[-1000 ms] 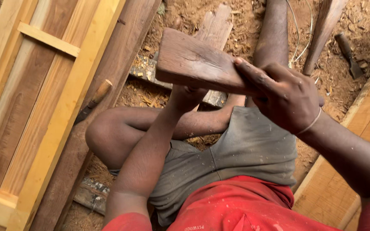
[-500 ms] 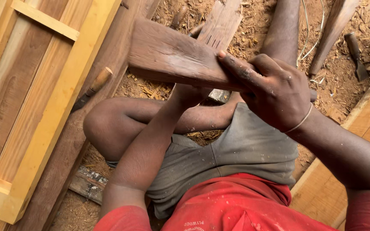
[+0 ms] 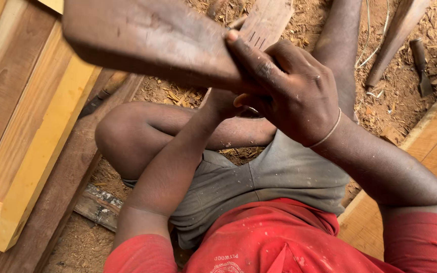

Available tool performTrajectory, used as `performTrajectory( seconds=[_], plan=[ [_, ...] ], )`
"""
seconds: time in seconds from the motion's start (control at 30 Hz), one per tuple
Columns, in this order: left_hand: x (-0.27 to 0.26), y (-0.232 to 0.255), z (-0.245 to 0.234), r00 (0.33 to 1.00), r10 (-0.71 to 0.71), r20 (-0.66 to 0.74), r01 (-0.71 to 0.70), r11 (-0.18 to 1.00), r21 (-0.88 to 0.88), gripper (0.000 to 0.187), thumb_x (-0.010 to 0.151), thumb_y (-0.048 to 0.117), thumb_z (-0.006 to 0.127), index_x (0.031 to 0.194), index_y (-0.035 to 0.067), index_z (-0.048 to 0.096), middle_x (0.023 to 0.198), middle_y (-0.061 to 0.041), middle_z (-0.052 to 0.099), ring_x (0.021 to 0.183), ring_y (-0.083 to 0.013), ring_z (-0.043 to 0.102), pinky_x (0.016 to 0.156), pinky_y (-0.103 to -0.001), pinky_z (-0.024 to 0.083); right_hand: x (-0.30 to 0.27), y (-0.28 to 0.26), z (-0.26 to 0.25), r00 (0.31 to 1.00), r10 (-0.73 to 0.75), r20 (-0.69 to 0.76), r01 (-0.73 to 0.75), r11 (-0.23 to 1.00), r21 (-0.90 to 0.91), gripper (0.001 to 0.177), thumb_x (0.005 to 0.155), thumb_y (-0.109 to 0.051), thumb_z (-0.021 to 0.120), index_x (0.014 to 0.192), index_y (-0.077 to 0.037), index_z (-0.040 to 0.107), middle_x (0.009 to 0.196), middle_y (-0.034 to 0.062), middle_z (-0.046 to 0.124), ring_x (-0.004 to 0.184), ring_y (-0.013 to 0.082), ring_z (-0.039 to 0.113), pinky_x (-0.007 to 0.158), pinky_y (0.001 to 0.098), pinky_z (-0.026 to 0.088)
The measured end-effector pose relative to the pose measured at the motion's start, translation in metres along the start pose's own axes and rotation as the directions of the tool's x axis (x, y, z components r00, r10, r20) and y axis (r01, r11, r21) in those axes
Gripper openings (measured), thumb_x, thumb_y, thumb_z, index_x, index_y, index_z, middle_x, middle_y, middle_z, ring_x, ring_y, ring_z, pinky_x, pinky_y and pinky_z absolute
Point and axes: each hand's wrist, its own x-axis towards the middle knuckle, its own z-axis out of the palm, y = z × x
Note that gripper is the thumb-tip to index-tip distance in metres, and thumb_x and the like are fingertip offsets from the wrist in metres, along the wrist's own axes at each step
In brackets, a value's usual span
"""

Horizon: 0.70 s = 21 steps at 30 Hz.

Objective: The person carves a wooden component using a chisel and a wooden mallet while sitting on the ground. They then fit a wooden strip into a larger wooden frame and trim the edges using a knife.

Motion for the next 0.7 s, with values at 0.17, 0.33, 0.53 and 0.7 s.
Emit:
performTrajectory(
  seconds=[0.17,0.33,0.53,0.7],
  plan=[
    [0.0,0.007,-0.003,0.989,0.15,-0.016,-0.146,0.978,0.152,0.037,0.101,0.024,0.075,0.131,0.013,0.058,0.122,-0.003,0.067,0.119,-0.0181,0.066,0.105,-0.034,0.058,0.006,0.002,0.009,0.996,0.058,0.064,-0.052,0.994,-0.101,0.093,0.085,-0.046,0.086,0.164,-0.023,0.042,0.097,0.0082,0.057,0.083,0.0266,0.063,0.072,0.041,0.054],
    [-0.007,0.003,0.0,1.0,0.0,0.019,-0.001,0.998,0.068,0.044,0.098,0.024,0.081,0.133,0.013,0.056,0.124,-0.002,0.066,0.118,-0.0168,0.067,0.105,-0.033,0.058,0.004,0.001,0.014,0.998,0.039,0.038,-0.035,0.994,-0.105,0.085,0.093,-0.048,0.086,0.163,-0.026,0.042,0.099,0.0074,0.058,0.087,0.0257,0.064,0.078,0.0409,0.055],
    [-0.008,0.004,-0.001,0.996,-0.087,0.016,0.086,0.993,0.082,0.056,0.094,0.024,0.089,0.137,0.014,0.055,0.127,-0.001,0.066,0.118,-0.0147,0.068,0.105,-0.031,0.06,0.009,0.003,0.02,1.0,0.029,-0.009,-0.03,0.997,-0.065,0.082,0.094,-0.042,0.086,0.161,-0.027,0.041,0.104,0.005,0.061,0.093,0.0247,0.066,0.081,0.0393,0.056],
    [-0.01,0.004,0.003,0.986,-0.166,0.015,0.166,0.984,-0.063,0.066,0.089,0.025,0.094,0.14,0.013,0.052,0.129,-0.002,0.065,0.118,-0.0143,0.066,0.105,-0.032,0.06,0.008,-0.001,0.017,0.998,0.053,-0.021,-0.053,0.999,-0.005,0.081,0.097,-0.043,0.087,0.162,-0.028,0.04,0.099,0.0047,0.058,0.088,0.0225,0.065,0.08,0.0373,0.056]
  ],
)
